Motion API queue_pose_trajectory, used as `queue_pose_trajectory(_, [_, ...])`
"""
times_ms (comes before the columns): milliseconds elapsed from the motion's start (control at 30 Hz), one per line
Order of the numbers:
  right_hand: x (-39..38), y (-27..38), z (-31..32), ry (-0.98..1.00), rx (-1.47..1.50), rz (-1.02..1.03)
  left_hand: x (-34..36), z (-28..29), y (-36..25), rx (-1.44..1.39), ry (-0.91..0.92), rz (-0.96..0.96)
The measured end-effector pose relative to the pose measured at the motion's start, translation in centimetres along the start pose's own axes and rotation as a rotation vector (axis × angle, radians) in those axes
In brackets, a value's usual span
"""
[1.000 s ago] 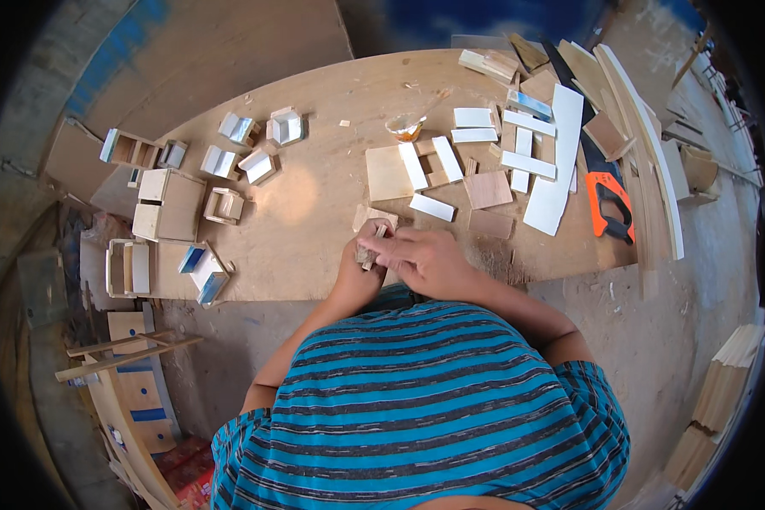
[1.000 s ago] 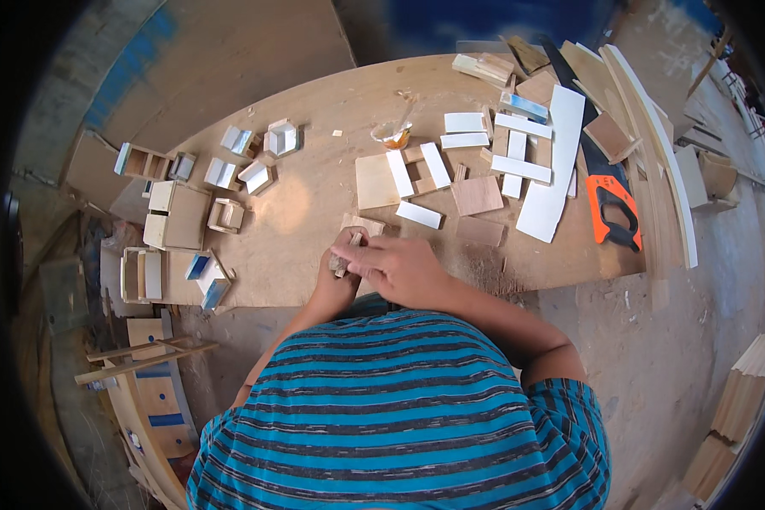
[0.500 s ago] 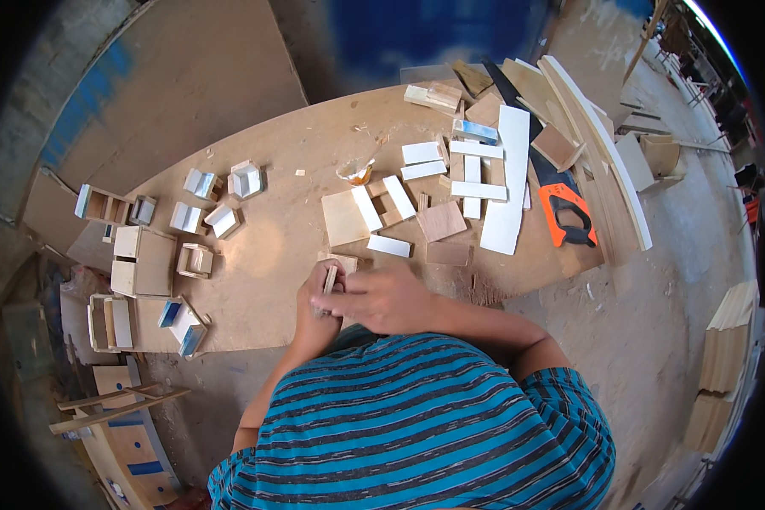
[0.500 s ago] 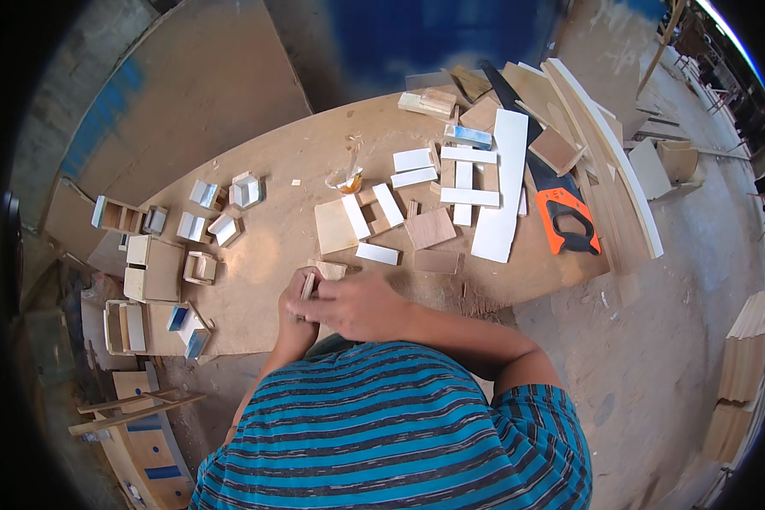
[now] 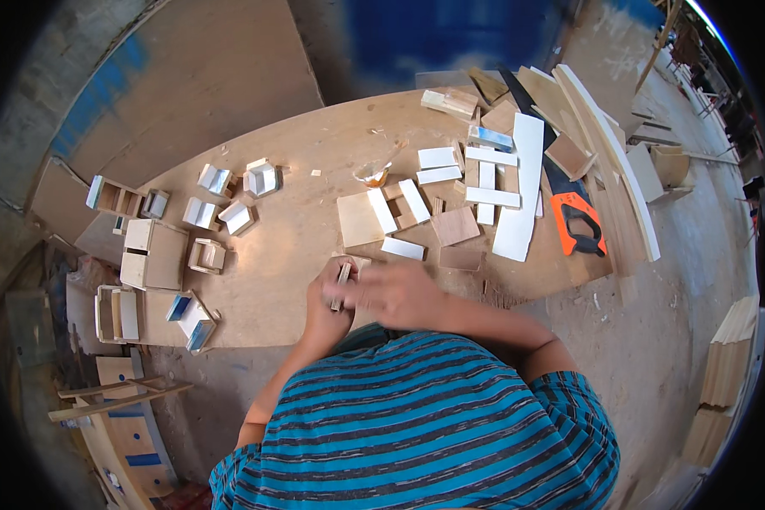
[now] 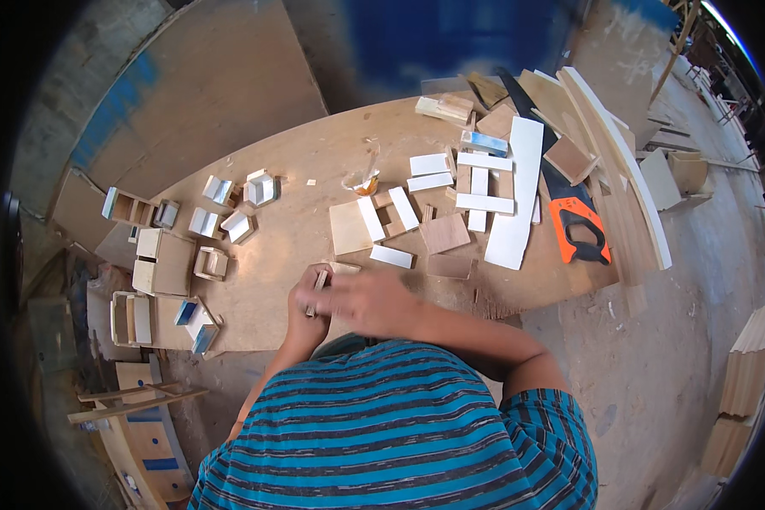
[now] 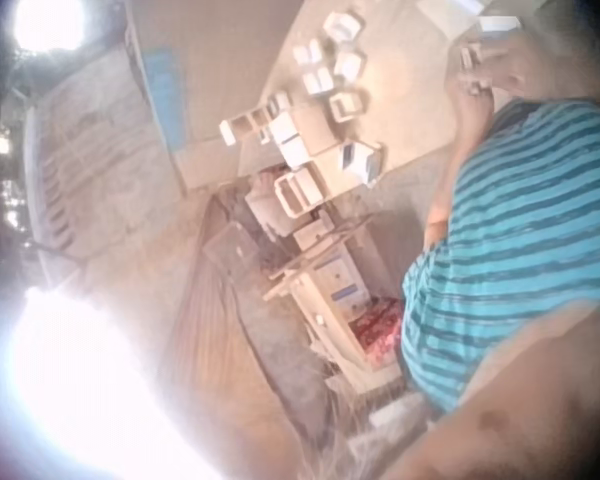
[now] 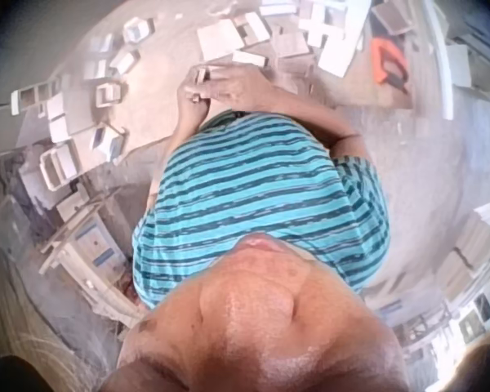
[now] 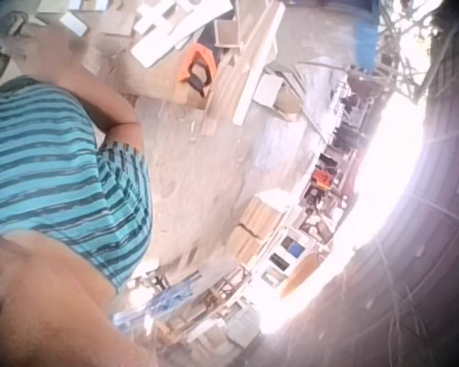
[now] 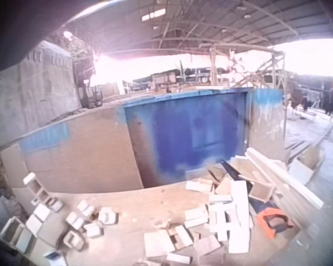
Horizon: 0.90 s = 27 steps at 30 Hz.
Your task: The person applies white glue to small wooden pieces and assembles them into miniature chairs and tables, using a thin stick to spread the glue.
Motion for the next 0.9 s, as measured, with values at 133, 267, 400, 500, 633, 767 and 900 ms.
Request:
queue_pose_trajectory(133, [0.2,-1.2,1.1,-0.023,0.034,-0.029,-0.4,-0.6,1.0,-0.039,-0.015,-0.012])
queue_pose_trajectory(267, [-0.2,-0.3,0.0,0.005,0.008,0.013,-0.3,-0.9,1.0,-0.001,0.000,-0.011])
queue_pose_trajectory(400, [-0.3,-2.5,0.5,-0.050,-0.022,-0.080,-0.7,-1.6,2.7,-0.079,0.064,0.099])
queue_pose_trajectory(500, [-0.4,-0.1,-0.2,0.008,-0.031,0.044,-0.6,-1.5,1.6,-0.031,-0.052,0.013])
queue_pose_trajectory(633, [-0.5,-3.2,0.4,-0.019,-0.099,-0.167,-0.7,-1.7,2.3,-0.240,0.084,0.137])
queue_pose_trajectory(767, [-1.0,0.2,-0.7,0.113,-0.006,0.092,-0.9,-1.5,1.7,-0.191,0.041,0.032])
queue_pose_trajectory(900, [-0.9,-3.3,0.3,-0.087,-0.023,-0.159,-1.4,-2.0,2.5,-0.294,0.106,0.157])
Point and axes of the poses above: each hand's wrist, its own x-axis towards the middle knuckle, its own z-axis out of the back of the hand, y = z × x, the point moved 3 cm from there along x, towards the middle knuckle, and after that the axes turned 15 degrees about x, right-handed, at the moved point
